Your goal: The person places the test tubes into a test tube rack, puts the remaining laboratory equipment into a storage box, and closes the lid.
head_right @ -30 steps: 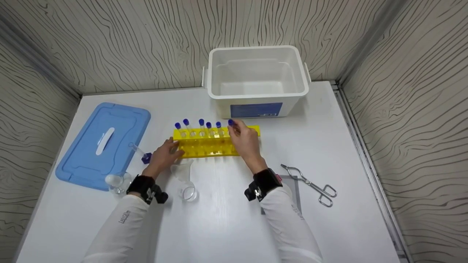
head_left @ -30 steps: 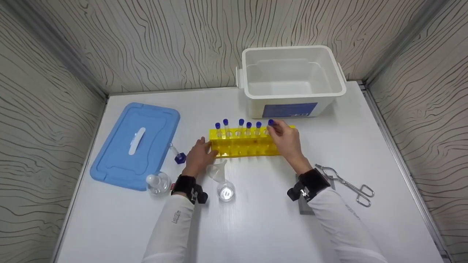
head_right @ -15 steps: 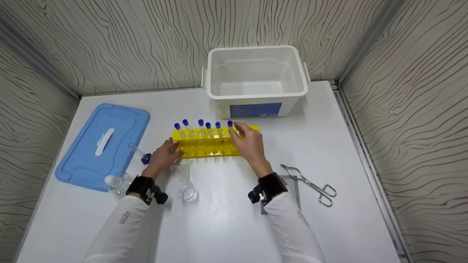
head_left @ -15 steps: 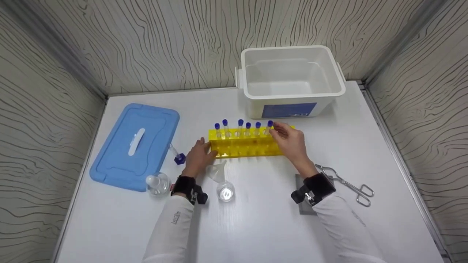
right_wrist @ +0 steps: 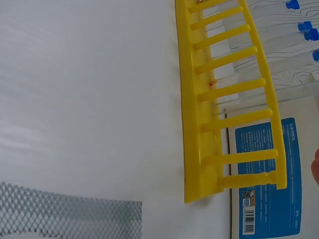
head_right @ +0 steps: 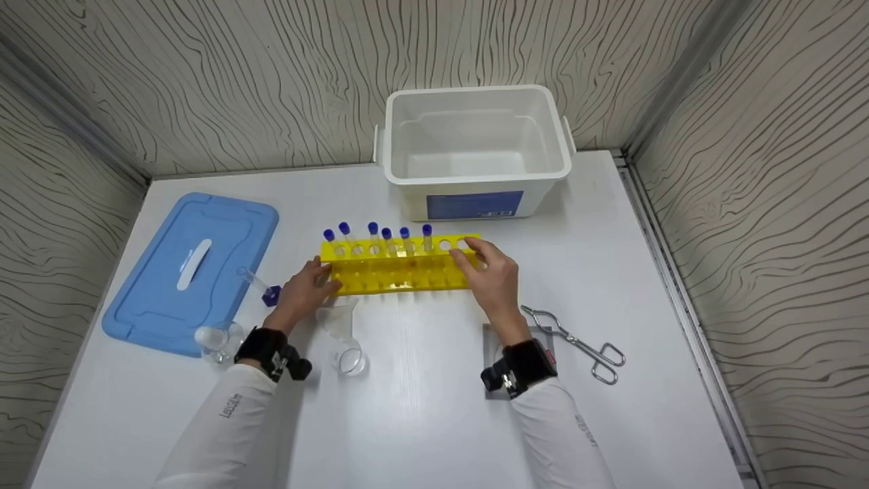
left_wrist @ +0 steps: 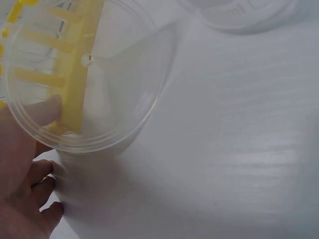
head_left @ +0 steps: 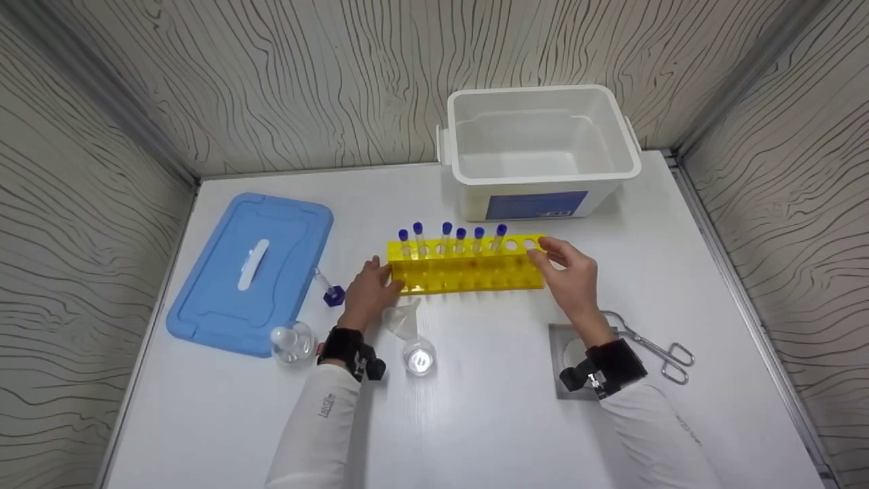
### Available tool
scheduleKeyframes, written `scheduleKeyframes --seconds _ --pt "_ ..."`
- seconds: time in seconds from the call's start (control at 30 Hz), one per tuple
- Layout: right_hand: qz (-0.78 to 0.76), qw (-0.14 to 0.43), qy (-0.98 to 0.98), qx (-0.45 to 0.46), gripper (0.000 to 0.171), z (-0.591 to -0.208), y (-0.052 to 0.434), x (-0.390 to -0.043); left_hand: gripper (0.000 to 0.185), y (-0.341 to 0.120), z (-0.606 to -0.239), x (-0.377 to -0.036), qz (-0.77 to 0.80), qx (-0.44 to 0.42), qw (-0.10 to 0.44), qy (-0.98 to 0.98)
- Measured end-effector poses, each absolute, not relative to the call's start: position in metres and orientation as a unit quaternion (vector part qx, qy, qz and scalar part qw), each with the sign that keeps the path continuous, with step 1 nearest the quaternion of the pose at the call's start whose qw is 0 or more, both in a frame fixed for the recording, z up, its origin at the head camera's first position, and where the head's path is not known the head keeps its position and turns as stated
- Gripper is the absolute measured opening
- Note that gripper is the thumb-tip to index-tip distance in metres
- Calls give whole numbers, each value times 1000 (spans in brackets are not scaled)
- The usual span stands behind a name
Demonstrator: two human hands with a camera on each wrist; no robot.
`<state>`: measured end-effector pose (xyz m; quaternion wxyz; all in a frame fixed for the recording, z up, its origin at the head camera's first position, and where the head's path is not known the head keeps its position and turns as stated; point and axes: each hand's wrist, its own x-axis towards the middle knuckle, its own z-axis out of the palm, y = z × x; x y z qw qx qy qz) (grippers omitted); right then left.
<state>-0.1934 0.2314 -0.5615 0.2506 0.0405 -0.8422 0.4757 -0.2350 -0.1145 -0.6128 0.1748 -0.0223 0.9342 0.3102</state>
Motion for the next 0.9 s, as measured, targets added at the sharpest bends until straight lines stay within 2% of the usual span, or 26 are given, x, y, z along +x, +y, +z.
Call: scheduleKeyframes --seconds 0.17,0.3,0.47,0.73,0.9 --pt "467 250 -848 23 38 -573 245 -186 62 -114 -612 -234 311 -23 175 934" --pt "438 225 -870 18 41 -583 252 -182 62 -114 -611 -234 313 -28 179 932" --pt "392 163 -905 19 44 -593 255 -179 62 -114 -611 -235 313 -28 182 932" --pt "323 28 -946 8 55 -603 252 -181 62 -115 -612 -234 306 -14 172 936" --pt "291 -16 -957 5 64 -611 247 -185 61 -114 -614 -235 304 -16 170 937"
